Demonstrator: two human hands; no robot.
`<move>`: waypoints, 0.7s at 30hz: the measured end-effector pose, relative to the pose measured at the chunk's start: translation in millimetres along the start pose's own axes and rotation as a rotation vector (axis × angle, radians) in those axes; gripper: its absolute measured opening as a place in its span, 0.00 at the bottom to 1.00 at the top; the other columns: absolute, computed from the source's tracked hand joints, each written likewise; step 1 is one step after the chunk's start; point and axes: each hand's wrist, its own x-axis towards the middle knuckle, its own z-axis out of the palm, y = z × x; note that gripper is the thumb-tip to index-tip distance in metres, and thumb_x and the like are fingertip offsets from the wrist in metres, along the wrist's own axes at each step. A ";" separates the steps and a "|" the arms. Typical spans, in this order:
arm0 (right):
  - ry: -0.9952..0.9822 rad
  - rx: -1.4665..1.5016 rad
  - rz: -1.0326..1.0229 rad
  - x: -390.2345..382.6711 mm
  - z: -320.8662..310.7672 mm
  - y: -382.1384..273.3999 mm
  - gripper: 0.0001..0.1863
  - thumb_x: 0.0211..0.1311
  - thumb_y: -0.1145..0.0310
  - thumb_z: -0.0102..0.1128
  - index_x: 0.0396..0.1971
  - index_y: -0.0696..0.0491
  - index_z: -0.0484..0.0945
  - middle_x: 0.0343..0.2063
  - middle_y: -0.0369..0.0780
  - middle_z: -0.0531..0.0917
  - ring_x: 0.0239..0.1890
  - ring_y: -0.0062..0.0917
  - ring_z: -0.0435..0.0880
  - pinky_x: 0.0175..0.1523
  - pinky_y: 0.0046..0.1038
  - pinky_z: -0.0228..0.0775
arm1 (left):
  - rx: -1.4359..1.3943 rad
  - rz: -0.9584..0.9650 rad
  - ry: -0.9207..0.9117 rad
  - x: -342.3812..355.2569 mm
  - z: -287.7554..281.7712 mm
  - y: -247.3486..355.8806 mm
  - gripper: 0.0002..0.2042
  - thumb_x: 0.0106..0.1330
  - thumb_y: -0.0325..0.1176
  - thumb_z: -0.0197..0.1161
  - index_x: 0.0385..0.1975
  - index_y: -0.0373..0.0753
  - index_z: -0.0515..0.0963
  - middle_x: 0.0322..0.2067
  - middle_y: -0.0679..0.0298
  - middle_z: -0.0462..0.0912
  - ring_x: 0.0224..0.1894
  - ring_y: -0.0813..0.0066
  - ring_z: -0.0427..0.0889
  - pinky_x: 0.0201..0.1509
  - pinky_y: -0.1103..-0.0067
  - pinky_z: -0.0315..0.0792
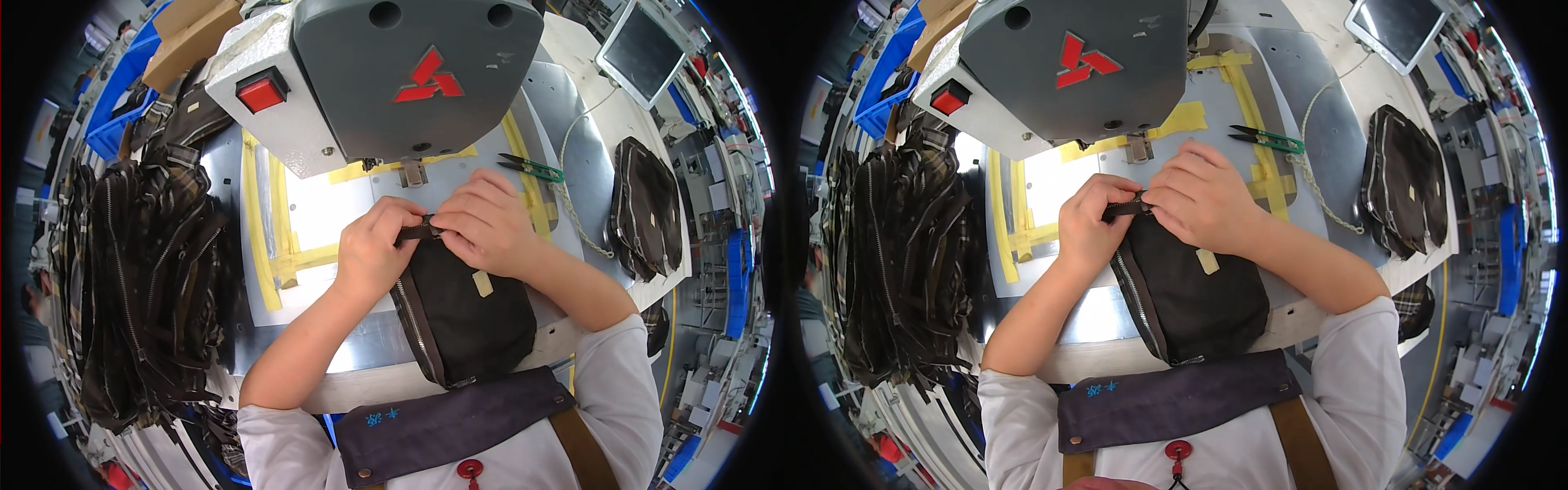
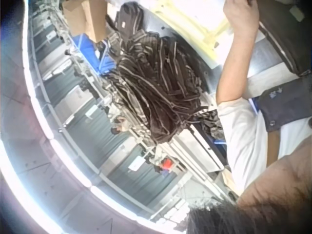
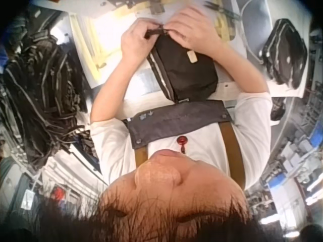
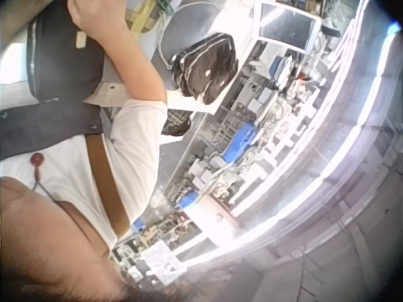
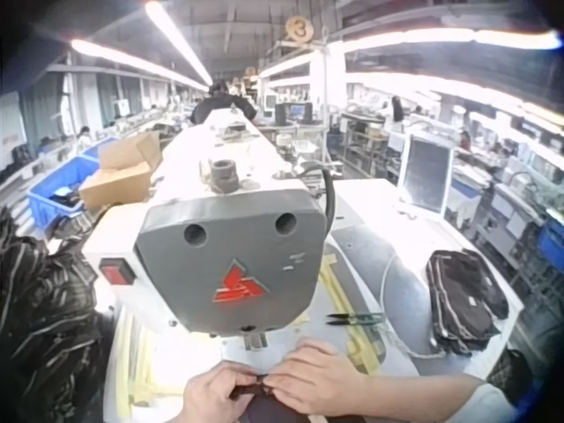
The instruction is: The person aligns the zipper of a black fabric bag under a sewing machine and sews along the zipper line. They repeat this process for multiple bags, cutting the thread after each stitch and moving the finished bag aside before picking up the next one.
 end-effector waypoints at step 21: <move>-0.503 0.477 0.843 19.2 -17.5 4.2 0.10 0.53 0.65 0.66 0.29 0.57 0.82 0.24 0.42 0.80 0.29 0.32 0.78 0.35 0.30 0.69 | 0.224 0.250 -0.060 -1.8 1.7 5.8 0.12 0.43 0.19 0.70 0.27 0.37 0.76 0.34 0.65 0.80 0.28 0.69 0.82 0.28 0.79 0.77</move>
